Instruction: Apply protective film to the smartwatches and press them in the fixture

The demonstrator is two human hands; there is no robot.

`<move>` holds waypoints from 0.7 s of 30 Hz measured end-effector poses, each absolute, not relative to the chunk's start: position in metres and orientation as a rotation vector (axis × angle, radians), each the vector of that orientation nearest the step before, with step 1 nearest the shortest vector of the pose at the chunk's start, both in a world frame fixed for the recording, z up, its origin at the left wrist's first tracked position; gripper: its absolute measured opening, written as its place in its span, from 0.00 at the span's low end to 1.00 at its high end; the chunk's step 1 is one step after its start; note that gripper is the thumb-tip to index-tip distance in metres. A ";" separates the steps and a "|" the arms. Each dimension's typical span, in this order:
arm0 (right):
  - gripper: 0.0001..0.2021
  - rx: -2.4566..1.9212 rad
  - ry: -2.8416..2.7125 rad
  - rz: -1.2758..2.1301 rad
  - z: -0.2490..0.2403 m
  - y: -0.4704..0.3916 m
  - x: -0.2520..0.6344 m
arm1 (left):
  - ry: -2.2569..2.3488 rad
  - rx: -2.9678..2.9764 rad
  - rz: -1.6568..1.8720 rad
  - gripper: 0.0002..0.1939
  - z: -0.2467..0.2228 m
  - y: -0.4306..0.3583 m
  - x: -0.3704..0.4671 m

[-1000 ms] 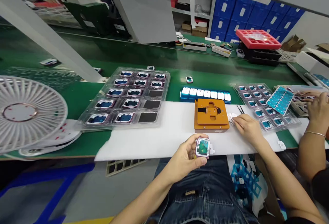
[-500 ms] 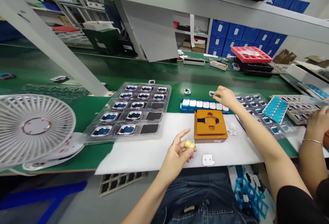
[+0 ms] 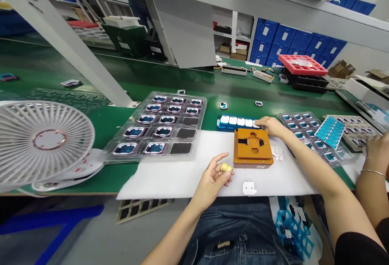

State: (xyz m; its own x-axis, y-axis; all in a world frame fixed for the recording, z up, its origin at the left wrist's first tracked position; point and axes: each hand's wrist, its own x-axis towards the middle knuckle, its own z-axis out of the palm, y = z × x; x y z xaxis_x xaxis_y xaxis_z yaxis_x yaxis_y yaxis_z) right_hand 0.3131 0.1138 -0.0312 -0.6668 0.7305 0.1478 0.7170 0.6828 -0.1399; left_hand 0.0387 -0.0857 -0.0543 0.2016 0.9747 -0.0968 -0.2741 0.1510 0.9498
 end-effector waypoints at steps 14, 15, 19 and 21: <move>0.10 -1.168 -2.378 0.158 -0.007 0.106 0.296 | 0.870 0.801 1.114 0.23 -0.051 -0.102 0.029; 0.10 -1.147 -2.341 0.155 -0.002 0.099 0.287 | 0.855 0.752 1.119 0.22 -0.051 -0.104 0.027; 0.11 -0.588 -2.421 0.221 0.013 0.055 0.240 | 0.727 0.495 1.119 0.28 -0.051 -0.105 0.013; 0.13 -0.246 -2.454 0.198 0.013 0.036 0.220 | 0.685 0.401 1.086 0.33 -0.051 -0.105 0.005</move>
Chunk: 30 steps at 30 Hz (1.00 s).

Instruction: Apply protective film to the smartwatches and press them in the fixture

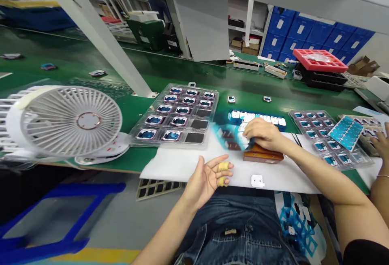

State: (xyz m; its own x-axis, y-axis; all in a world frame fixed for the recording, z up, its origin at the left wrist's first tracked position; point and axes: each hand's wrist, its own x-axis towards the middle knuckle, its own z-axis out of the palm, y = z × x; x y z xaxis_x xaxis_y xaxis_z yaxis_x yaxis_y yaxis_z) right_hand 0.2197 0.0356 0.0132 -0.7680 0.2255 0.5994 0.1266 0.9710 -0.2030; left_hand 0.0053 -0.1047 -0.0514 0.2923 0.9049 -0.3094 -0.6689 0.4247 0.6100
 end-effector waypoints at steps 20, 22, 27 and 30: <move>0.06 -0.454 -2.689 0.632 -0.034 -0.092 0.191 | 1.054 0.655 0.870 0.23 -0.088 -0.165 0.008; 0.05 -0.535 -2.627 0.696 -0.036 -0.094 0.190 | 1.020 0.690 0.896 0.22 -0.087 -0.165 0.009; 0.06 -0.741 -2.537 0.808 -0.035 -0.097 0.185 | 0.979 0.856 0.936 0.22 -0.083 -0.160 0.011; 0.03 -0.822 -2.525 0.780 -0.037 -0.102 0.179 | 1.002 0.901 0.925 0.21 -0.082 -0.159 0.010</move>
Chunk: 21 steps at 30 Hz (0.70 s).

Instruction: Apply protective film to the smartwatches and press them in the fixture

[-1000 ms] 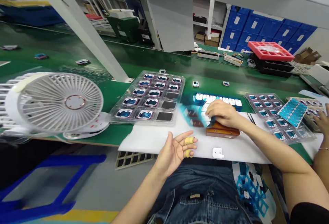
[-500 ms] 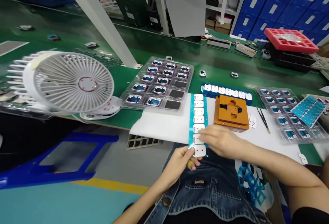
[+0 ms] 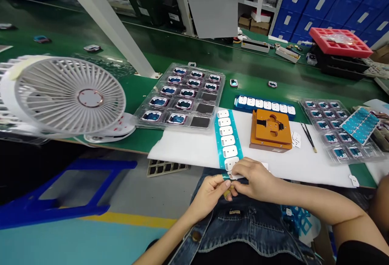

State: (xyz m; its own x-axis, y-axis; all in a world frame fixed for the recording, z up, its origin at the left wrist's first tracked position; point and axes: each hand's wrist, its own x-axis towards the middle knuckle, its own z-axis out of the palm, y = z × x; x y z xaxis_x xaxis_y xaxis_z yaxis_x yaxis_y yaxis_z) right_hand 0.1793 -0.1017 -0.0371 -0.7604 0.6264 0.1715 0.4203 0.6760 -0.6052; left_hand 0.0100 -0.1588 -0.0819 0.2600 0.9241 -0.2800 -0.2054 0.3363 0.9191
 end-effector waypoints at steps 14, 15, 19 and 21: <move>0.11 -1.300 -2.194 0.746 0.037 0.016 0.255 | 1.125 1.221 0.530 0.13 -0.070 -0.153 -0.026; 0.11 -1.328 -2.241 0.769 0.036 0.026 0.262 | 1.116 1.295 0.497 0.12 -0.064 -0.150 -0.032; 0.07 -1.321 -2.351 0.582 0.020 0.041 0.267 | 1.169 1.421 0.523 0.10 -0.038 -0.136 -0.052; 0.05 -1.267 -2.316 0.407 0.012 0.035 0.266 | 1.248 1.472 0.657 0.11 -0.030 -0.126 -0.061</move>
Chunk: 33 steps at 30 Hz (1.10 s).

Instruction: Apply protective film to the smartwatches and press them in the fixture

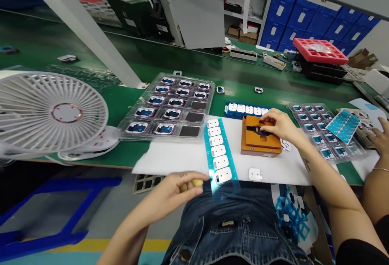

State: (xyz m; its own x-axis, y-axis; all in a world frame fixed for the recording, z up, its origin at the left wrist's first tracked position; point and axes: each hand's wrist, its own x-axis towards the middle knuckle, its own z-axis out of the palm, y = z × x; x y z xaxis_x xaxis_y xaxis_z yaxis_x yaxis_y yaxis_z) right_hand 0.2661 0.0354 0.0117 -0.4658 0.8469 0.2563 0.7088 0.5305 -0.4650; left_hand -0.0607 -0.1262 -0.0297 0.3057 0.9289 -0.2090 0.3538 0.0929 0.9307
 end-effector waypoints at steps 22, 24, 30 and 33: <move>0.07 -0.543 -2.315 0.088 0.011 -0.064 0.236 | 1.419 1.550 0.862 0.16 -0.007 -0.066 -0.049; 0.09 -0.412 -2.421 0.073 0.011 -0.072 0.227 | 1.207 1.409 0.796 0.18 -0.008 -0.076 -0.015; 0.06 -0.458 -2.489 -0.044 0.017 -0.083 0.226 | 0.949 1.225 0.806 0.25 -0.007 -0.081 0.032; 0.05 -0.523 -2.495 -0.076 0.017 -0.080 0.231 | 0.878 1.219 0.828 0.30 -0.009 -0.076 0.034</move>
